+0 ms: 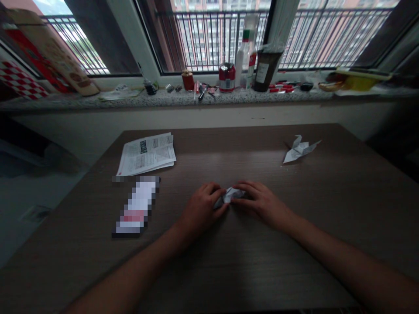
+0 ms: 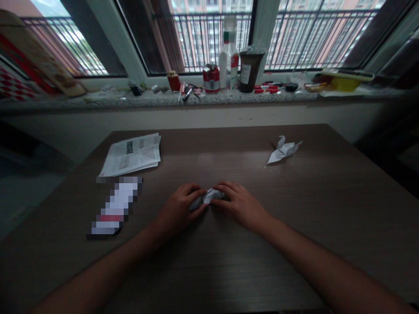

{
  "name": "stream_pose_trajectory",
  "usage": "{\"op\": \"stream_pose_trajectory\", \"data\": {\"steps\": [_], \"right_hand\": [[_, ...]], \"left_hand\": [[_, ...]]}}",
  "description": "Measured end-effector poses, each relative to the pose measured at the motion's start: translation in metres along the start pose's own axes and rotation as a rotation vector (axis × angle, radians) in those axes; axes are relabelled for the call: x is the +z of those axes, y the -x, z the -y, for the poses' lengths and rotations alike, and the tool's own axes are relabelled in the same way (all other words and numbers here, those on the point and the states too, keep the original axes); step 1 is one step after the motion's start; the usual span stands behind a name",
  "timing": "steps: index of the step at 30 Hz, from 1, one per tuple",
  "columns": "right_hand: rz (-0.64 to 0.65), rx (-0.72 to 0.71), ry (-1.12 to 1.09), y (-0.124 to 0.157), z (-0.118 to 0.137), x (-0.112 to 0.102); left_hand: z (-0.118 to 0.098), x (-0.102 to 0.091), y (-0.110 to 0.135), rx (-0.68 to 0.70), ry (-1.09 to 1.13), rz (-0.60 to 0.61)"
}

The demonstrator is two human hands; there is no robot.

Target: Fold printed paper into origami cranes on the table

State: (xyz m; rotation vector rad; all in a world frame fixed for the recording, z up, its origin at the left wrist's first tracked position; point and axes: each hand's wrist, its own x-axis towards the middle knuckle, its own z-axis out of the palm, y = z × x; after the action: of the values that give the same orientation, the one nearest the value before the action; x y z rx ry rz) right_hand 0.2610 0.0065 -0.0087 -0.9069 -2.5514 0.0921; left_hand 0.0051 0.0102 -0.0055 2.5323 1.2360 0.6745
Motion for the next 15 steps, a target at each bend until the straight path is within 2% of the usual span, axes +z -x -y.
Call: {"op": "stream_pose_trajectory", "data": {"steps": [8, 11, 15], "right_hand": [[0.143, 0.014, -0.034, 0.006, -0.017, -0.001], [0.149, 0.024, -0.032, 0.007, -0.018, 0.000], [0.118, 0.035, -0.025, 0.009, -0.016, 0.001]], "left_hand": [[0.006, 0.002, 0.000, 0.025, 0.066, -0.008], [0.011, -0.001, 0.003, 0.093, 0.053, 0.015], [0.015, -0.009, 0.010, 0.203, 0.000, 0.103]]}}
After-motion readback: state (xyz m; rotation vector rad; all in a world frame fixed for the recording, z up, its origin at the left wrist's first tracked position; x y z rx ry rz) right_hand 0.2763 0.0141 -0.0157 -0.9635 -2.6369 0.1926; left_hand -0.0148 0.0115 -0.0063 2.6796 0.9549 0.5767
